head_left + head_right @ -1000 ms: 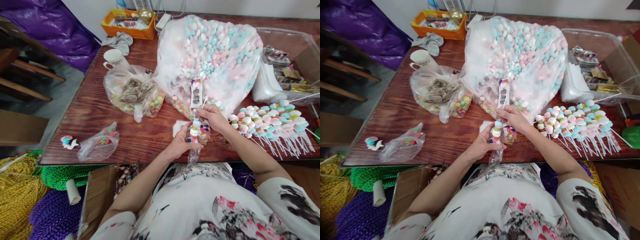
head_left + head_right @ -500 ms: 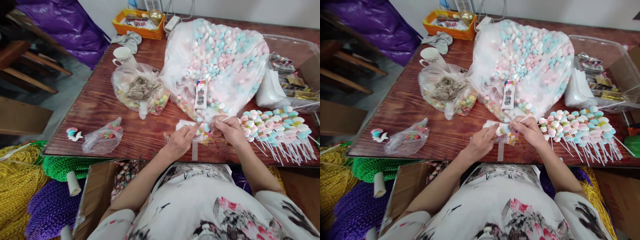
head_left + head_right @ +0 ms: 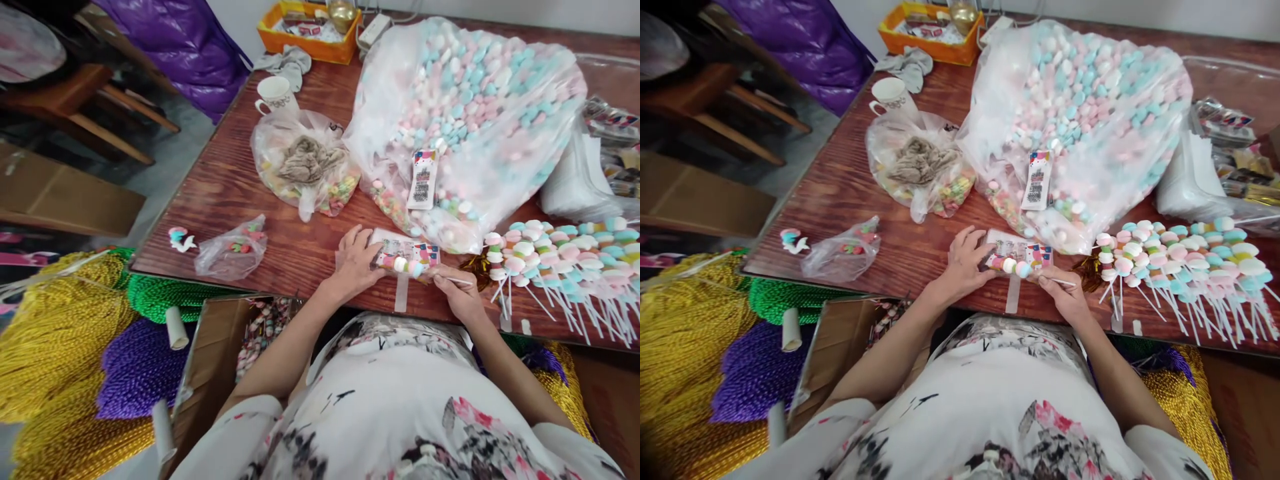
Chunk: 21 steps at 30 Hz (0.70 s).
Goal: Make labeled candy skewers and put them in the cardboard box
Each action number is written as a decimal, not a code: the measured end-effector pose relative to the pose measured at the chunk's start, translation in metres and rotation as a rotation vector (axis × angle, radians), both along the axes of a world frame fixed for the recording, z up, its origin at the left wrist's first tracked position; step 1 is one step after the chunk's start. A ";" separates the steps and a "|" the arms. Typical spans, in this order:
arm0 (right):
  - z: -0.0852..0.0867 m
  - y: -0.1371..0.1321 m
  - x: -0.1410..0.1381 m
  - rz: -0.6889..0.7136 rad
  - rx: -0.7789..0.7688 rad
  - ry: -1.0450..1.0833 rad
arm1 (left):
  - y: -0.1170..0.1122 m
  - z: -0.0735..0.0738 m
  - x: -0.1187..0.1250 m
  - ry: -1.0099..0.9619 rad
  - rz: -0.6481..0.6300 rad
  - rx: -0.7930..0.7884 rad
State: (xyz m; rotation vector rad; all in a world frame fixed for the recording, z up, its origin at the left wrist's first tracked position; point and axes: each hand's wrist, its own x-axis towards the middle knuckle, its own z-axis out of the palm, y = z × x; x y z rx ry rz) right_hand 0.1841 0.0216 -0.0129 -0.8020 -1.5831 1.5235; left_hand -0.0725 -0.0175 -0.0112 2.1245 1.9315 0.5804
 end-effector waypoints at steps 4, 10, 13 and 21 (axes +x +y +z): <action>-0.003 -0.006 -0.004 -0.007 -0.066 0.076 | -0.003 -0.005 -0.002 0.028 -0.045 0.075; 0.024 -0.006 -0.007 -0.014 0.122 0.102 | -0.003 0.008 -0.002 -0.058 -0.215 0.117; 0.046 0.001 -0.005 0.082 0.265 0.014 | -0.006 0.023 0.002 -0.189 -0.219 -0.037; 0.079 0.014 -0.013 0.285 0.558 -0.098 | -0.002 0.034 0.017 -0.503 -0.218 -0.243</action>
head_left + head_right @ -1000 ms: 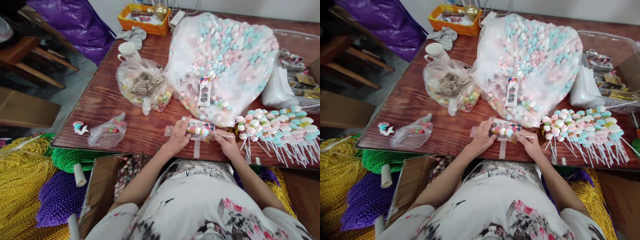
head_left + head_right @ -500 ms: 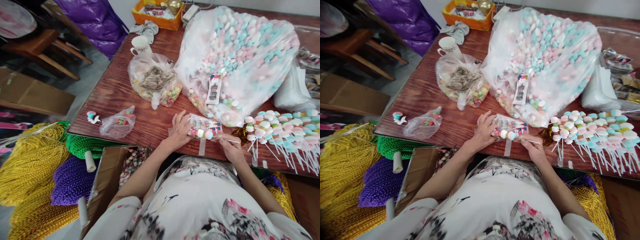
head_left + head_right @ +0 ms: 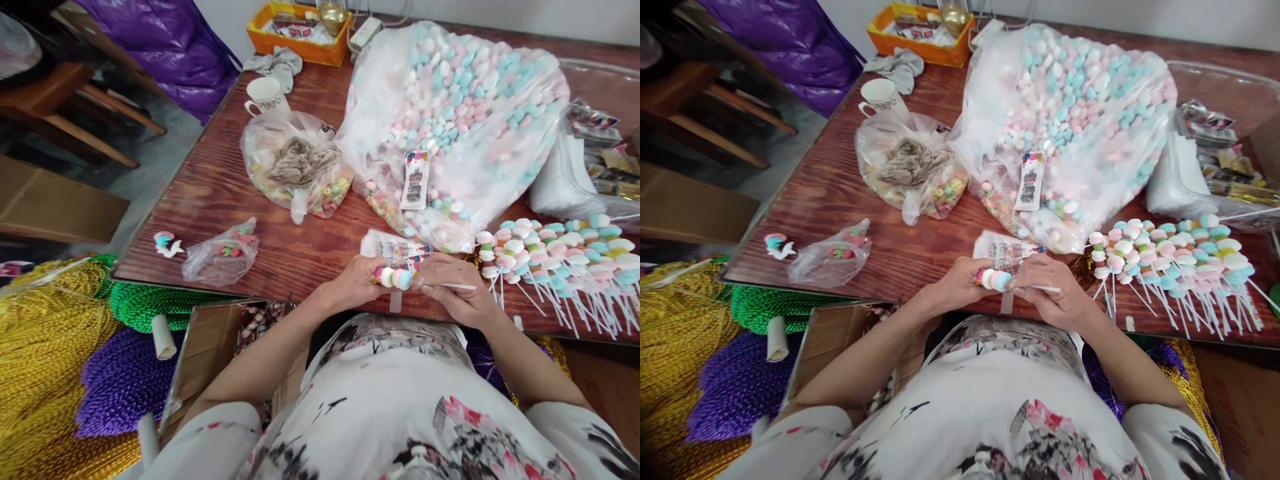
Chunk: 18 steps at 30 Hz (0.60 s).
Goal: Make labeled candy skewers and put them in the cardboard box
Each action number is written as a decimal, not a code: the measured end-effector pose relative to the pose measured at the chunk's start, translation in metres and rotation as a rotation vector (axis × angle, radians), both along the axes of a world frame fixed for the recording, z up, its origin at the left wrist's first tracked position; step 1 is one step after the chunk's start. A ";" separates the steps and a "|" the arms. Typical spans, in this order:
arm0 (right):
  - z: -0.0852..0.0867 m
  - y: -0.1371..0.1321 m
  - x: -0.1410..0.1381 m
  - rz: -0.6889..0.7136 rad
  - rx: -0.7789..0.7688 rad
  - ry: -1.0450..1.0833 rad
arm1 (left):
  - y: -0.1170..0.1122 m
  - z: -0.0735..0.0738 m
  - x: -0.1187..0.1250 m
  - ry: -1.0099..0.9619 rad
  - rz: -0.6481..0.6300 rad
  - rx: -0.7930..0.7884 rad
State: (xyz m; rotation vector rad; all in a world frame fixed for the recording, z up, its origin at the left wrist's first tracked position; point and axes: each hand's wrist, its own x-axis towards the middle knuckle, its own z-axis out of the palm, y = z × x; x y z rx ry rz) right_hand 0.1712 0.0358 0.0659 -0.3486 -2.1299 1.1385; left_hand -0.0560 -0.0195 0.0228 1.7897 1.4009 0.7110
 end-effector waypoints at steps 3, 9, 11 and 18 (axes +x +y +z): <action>0.003 0.000 -0.004 -0.090 0.128 -0.077 | -0.001 0.002 0.003 -0.018 0.014 -0.031; -0.011 0.003 -0.011 -0.335 -0.426 0.018 | -0.004 0.007 0.013 0.101 0.037 -0.041; -0.014 0.001 -0.014 -0.368 -0.565 0.044 | -0.003 0.007 0.017 -0.008 0.033 -0.125; -0.018 -0.004 -0.021 -0.321 -0.657 0.085 | 0.003 0.013 0.031 -0.510 -0.152 -0.502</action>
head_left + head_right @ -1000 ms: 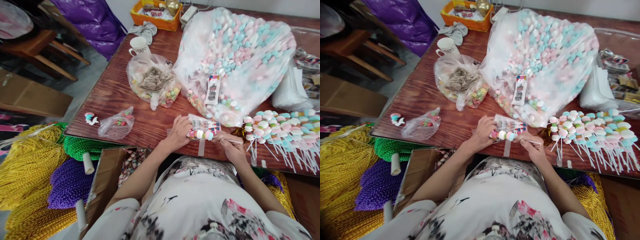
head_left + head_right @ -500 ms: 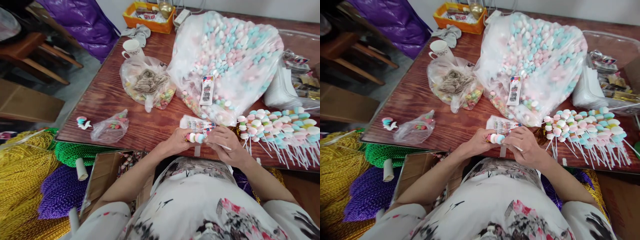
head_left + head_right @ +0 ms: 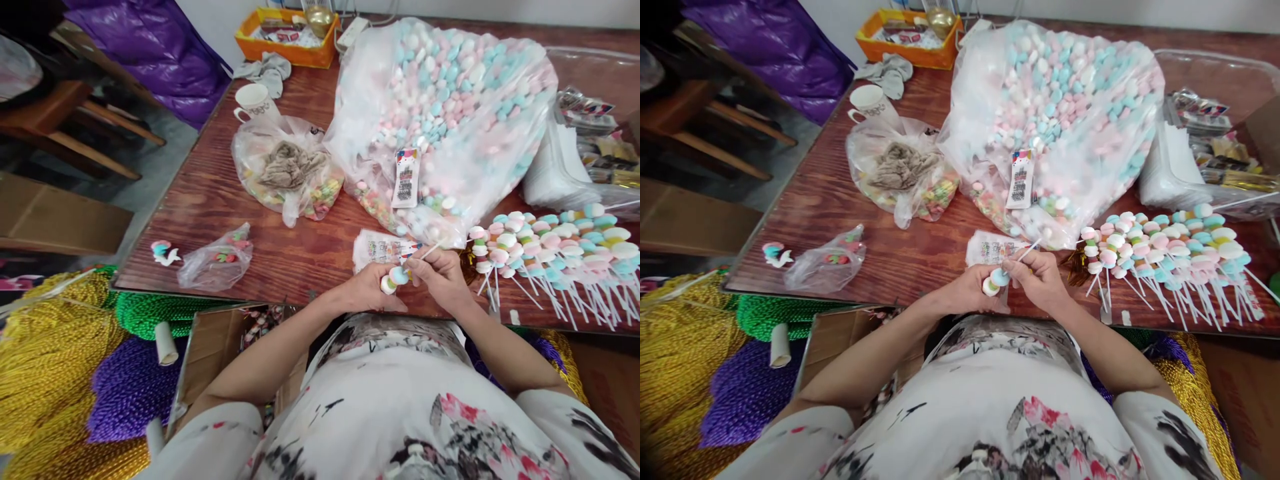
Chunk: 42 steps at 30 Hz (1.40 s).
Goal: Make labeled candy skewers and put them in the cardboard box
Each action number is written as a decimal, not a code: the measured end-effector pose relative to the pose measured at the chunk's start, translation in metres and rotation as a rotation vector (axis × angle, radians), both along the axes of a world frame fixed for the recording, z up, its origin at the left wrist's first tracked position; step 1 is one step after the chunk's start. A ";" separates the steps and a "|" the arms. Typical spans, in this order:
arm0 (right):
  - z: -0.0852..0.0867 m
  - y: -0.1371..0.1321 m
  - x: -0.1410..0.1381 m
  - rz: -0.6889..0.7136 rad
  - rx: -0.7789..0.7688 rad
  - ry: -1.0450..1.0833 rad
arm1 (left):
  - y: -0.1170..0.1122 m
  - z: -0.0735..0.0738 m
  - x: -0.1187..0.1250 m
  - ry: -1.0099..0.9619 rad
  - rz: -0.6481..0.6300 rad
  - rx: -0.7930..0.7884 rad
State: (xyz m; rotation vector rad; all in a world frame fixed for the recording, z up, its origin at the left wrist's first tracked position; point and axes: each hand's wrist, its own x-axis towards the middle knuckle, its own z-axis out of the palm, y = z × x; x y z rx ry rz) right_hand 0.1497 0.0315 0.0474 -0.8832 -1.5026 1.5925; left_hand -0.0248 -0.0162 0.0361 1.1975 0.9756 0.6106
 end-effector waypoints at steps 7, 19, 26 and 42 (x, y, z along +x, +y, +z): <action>-0.001 0.019 0.006 -0.251 -0.111 0.167 | -0.004 -0.005 -0.006 0.406 0.092 0.245; 0.005 0.030 0.016 -0.040 -0.070 0.169 | -0.016 -0.015 -0.005 -0.142 -0.029 -0.157; 0.008 0.034 0.005 0.010 -0.139 0.205 | -0.015 -0.002 0.002 -0.326 -0.130 -0.320; -0.011 0.033 -0.001 -0.087 -0.192 0.119 | -0.017 -0.016 0.006 -0.200 -0.052 -0.257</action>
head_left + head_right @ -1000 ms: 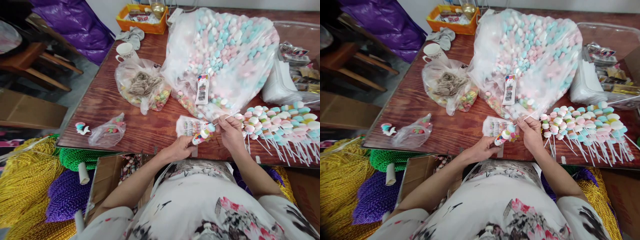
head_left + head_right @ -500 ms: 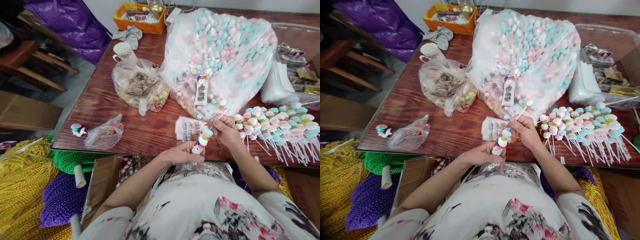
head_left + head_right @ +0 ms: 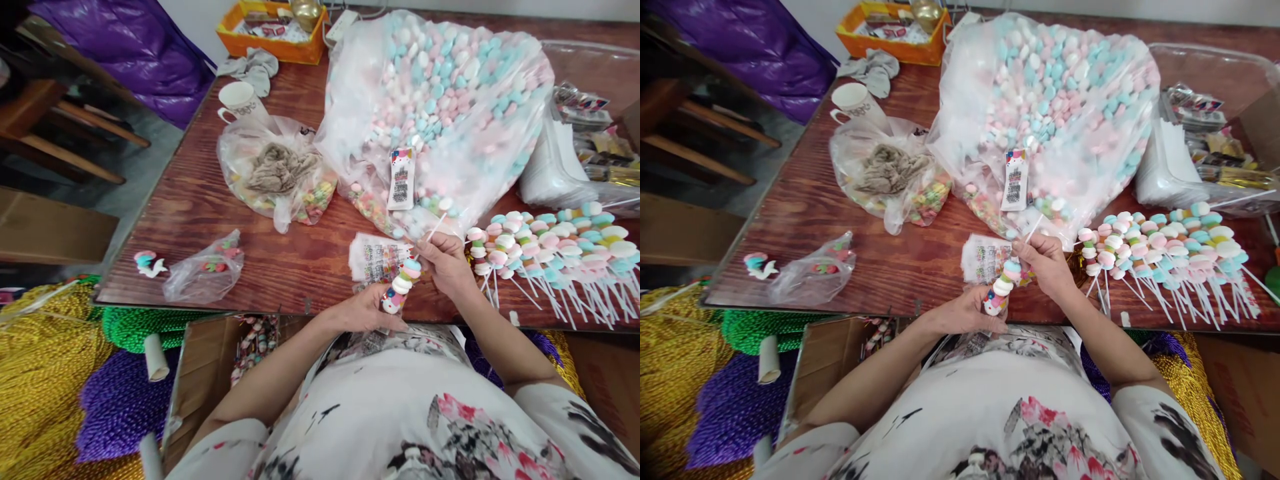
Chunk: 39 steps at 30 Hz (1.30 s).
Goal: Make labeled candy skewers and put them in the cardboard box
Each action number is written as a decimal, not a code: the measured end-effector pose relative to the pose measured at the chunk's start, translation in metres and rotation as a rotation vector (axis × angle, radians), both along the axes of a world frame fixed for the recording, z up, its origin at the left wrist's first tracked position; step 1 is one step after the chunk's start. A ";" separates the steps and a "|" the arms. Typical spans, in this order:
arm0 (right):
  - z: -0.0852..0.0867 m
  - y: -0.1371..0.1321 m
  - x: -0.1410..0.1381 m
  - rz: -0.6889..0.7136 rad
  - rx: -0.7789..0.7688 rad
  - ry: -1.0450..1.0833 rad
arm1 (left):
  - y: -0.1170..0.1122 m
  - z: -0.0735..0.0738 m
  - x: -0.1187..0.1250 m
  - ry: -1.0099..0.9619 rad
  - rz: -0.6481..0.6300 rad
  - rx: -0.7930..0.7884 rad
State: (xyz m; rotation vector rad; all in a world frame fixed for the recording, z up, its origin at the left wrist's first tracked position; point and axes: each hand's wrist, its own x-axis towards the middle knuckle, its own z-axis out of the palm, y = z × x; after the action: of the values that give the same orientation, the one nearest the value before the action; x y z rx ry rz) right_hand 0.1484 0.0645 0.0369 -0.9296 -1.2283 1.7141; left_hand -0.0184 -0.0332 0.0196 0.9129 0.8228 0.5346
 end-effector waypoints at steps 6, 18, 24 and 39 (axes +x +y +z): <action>-0.003 0.004 -0.005 0.033 -0.012 0.075 | 0.002 0.004 -0.003 -0.068 -0.043 -0.075; 0.014 -0.006 -0.019 0.169 0.087 0.082 | 0.003 0.010 0.011 0.034 -0.003 -0.127; -0.003 -0.004 -0.013 -0.029 -0.025 0.084 | 0.002 0.012 0.003 -0.004 0.160 -0.135; 0.001 -0.010 0.005 -0.007 0.137 -0.001 | 0.004 0.010 0.002 0.206 0.108 0.020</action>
State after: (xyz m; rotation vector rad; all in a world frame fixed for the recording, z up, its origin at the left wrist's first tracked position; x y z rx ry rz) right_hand 0.1534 0.0545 0.0382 -0.8523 -1.3240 1.6019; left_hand -0.0168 -0.0290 0.0300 0.9562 1.0598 0.5486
